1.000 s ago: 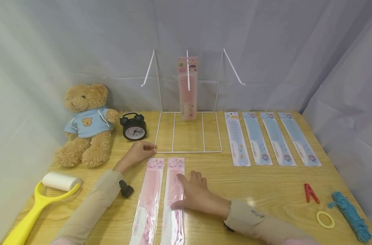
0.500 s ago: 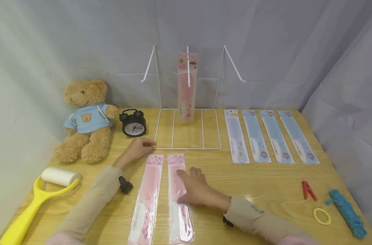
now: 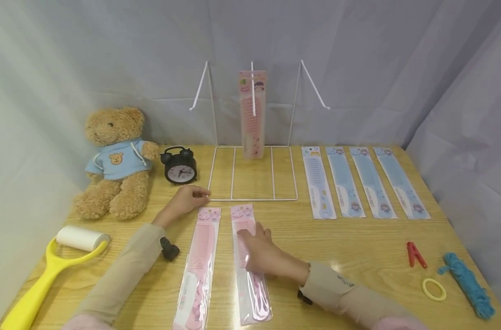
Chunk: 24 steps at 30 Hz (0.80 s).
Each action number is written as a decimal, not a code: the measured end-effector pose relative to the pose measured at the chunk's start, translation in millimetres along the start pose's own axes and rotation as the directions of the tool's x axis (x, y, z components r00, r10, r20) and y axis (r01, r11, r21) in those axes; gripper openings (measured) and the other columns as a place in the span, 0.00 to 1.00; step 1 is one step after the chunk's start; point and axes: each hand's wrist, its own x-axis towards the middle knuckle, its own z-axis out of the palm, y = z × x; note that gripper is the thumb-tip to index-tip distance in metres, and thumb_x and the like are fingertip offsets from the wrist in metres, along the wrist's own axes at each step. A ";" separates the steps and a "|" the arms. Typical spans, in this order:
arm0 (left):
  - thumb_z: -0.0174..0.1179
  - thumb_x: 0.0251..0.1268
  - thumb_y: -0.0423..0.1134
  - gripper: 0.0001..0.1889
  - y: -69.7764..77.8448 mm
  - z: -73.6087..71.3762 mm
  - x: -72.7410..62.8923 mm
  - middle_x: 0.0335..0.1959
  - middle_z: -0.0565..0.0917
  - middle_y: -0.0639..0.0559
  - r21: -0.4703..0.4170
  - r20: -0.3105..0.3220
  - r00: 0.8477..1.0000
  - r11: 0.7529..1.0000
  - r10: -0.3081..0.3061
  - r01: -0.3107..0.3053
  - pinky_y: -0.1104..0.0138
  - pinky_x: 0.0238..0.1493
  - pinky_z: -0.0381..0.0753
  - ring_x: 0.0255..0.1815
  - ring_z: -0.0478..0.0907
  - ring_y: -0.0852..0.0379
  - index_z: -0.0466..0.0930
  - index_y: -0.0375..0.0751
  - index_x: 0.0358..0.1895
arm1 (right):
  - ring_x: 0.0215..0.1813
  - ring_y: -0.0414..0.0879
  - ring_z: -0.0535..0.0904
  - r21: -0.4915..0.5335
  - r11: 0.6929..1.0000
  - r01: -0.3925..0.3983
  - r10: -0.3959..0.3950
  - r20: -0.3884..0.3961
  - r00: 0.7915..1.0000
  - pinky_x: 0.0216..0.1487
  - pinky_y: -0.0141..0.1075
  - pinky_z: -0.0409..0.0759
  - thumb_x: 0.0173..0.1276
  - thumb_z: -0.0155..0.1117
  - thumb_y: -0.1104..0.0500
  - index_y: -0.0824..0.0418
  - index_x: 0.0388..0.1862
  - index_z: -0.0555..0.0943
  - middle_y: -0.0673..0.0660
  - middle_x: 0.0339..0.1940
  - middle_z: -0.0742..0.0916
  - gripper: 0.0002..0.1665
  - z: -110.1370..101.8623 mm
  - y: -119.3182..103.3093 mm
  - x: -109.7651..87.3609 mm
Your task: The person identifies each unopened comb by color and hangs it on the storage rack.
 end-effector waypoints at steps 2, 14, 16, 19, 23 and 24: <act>0.61 0.62 0.33 0.13 0.2 0.1 0.1 0.42 0.84 0.39 0.001 0.002 1.000 1.000 -0.003 0.003 0.57 0.51 0.78 0.46 0.79 0.47 0.82 0.30 0.48 | 0.61 0.76 0.61 0.005 1.000 0.009 -0.009 -0.012 1.000 0.50 0.60 0.76 0.36 0.77 0.71 0.62 0.62 0.71 0.78 0.66 0.63 0.48 0.5 2.0 -0.1; 0.61 0.62 0.33 0.13 -1.6 -0.2 1.0 0.43 0.84 0.39 0.002 0.010 1.000 1.000 0.004 -0.004 0.56 0.52 0.78 0.46 0.79 0.47 0.82 0.30 0.48 | 0.56 0.64 0.72 0.127 0.991 0.049 -0.040 -0.070 0.997 0.53 0.54 0.77 0.36 0.75 0.71 0.67 0.58 0.72 0.72 0.58 0.69 0.43 0.1 15.3 -2.6; 0.61 0.62 0.33 0.13 -1.9 -0.1 1.0 0.43 0.84 0.39 0.002 0.006 1.000 1.000 0.007 -0.007 0.56 0.52 0.78 0.46 0.79 0.47 0.82 0.30 0.48 | 0.55 0.64 0.72 0.137 0.990 0.033 -0.024 -0.065 0.998 0.51 0.53 0.78 0.36 0.75 0.72 0.66 0.58 0.72 0.73 0.59 0.68 0.44 0.0 15.1 -2.9; 0.61 0.62 0.33 0.13 -1.9 0.1 1.3 0.43 0.84 0.39 0.001 0.003 1.000 1.000 0.008 -0.008 0.56 0.53 0.77 0.46 0.79 0.47 0.82 0.30 0.48 | 0.56 0.65 0.72 0.111 0.994 0.021 -0.013 -0.067 0.998 0.51 0.53 0.78 0.35 0.74 0.72 0.66 0.58 0.72 0.74 0.59 0.69 0.44 0.8 14.1 -2.0; 0.61 0.62 0.33 0.13 -1.4 0.3 1.5 0.42 0.84 0.39 0.002 0.002 1.000 1.000 0.007 -0.007 0.56 0.52 0.78 0.46 0.79 0.47 0.82 0.30 0.48 | 0.56 0.65 0.70 0.067 0.998 0.010 -0.006 -0.057 0.998 0.51 0.54 0.77 0.36 0.73 0.73 0.65 0.59 0.72 0.73 0.58 0.69 0.44 1.7 11.3 -2.1; 0.61 0.62 0.33 0.13 -1.1 0.2 1.4 0.42 0.84 0.39 0.005 0.003 1.000 1.000 0.007 -0.007 0.56 0.52 0.78 0.45 0.79 0.47 0.82 0.30 0.48 | 0.57 0.65 0.69 0.066 0.998 0.006 -0.002 -0.053 0.999 0.51 0.54 0.77 0.36 0.73 0.73 0.65 0.59 0.72 0.73 0.58 0.69 0.44 1.5 10.5 -2.5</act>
